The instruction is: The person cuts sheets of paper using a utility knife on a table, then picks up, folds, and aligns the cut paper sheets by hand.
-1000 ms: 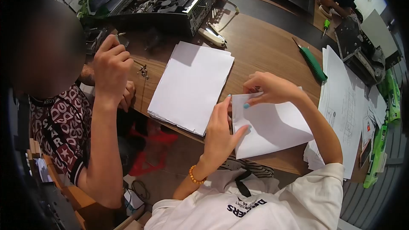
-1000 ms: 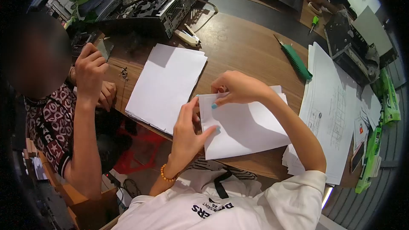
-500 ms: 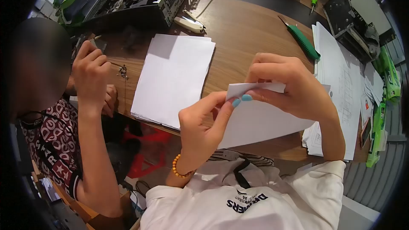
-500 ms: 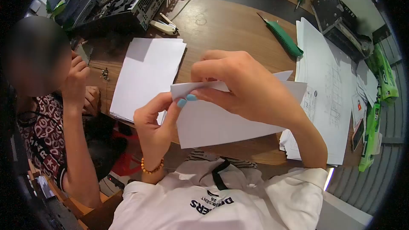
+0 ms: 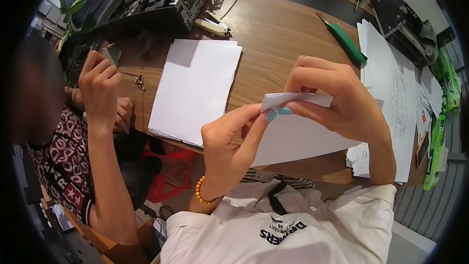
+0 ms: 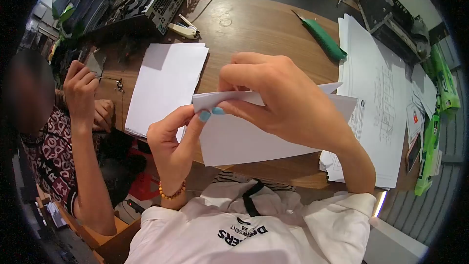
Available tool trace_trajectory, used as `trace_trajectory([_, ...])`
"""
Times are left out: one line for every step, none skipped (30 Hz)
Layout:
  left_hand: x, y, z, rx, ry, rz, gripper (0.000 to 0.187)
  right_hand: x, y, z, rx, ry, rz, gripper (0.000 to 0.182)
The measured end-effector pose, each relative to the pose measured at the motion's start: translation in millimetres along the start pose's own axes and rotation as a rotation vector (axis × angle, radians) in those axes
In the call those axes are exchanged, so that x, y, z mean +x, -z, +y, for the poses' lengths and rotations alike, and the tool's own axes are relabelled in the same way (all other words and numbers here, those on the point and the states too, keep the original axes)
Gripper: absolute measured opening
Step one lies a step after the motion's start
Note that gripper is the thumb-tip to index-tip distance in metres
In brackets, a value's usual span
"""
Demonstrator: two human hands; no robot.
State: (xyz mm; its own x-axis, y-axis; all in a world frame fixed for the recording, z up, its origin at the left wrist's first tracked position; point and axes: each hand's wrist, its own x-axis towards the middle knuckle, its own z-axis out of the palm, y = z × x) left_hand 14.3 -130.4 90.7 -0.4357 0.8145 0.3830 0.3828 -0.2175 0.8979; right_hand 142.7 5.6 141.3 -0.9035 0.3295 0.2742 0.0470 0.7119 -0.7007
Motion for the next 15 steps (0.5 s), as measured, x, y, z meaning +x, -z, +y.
trace_trajectory([-0.1, -1.0, 0.0, -0.001, -0.002, -0.007, 0.012, -0.9, 1.0, 0.1, -0.007, 0.0, -0.006, 0.015])
trace_trajectory([-0.6, -1.9, 0.3, -0.017, 0.015, -0.003, 0.012, -2.0, 1.6, 0.3, -0.012, 0.0, -0.013, 0.015])
trace_trajectory([-0.6, -3.1, 0.6, -0.033, 0.033, 0.002, 0.012, -3.0, 2.4, 0.7, -0.012, -0.005, -0.007, 0.015])
trace_trajectory([-0.6, -4.5, 0.3, -0.033, 0.033, -0.005, 0.012, -3.9, 3.2, 1.0, 0.007, -0.007, -0.007, 0.013])
trace_trajectory([-1.0, -5.7, -0.9, -0.05, 0.02, 0.007, 0.012, -4.8, 3.5, 1.2, 0.026, -0.008, -0.008, 0.013])
trace_trajectory([-1.1, -6.4, -1.6, -0.067, 0.006, 0.021, 0.012, -5.4, 3.6, 1.3, 0.026, -0.011, -0.005, 0.013])
trace_trajectory([-0.9, -6.6, -0.8, -0.066, 0.006, 0.018, 0.012, -5.8, 3.5, 1.5, 0.022, -0.01, -0.005, 0.013])
trace_trajectory([-0.9, -6.3, 0.7, -0.07, 0.022, 0.013, 0.012, -6.1, 3.4, 1.6, 0.018, -0.008, -0.005, 0.013])
trace_trajectory([-1.1, -6.1, 1.5, -0.072, 0.037, 0.009, 0.013, -6.4, 3.3, 1.8, 0.019, -0.007, -0.004, 0.013])
trace_trajectory([-1.5, -6.1, 1.5, -0.071, 0.036, 0.009, 0.013, -6.7, 3.4, 1.9, 0.019, -0.008, -0.008, 0.013])
trace_trajectory([-1.9, -6.2, 1.4, -0.071, 0.042, 0.008, 0.013, -7.0, 3.5, 2.1, 0.019, -0.009, -0.013, 0.013])
trace_trajectory([-2.3, -6.3, 1.2, -0.071, 0.048, 0.008, 0.013, -7.3, 3.7, 2.4, 0.02, -0.009, -0.012, 0.013])
trace_trajectory([-2.4, -6.4, 1.0, -0.071, 0.048, 0.007, 0.013, -7.4, 3.6, 2.7, 0.015, -0.009, -0.019, 0.013])
trace_trajectory([-2.4, -6.6, 0.7, -0.062, 0.04, 0.008, 0.013, -7.6, 3.4, 3.0, 0.012, -0.009, -0.025, 0.013])
trace_trajectory([-2.4, -6.8, 0.6, -0.054, 0.031, 0.01, 0.013, -7.7, 3.4, 3.0, 0.012, -0.009, -0.024, 0.013])
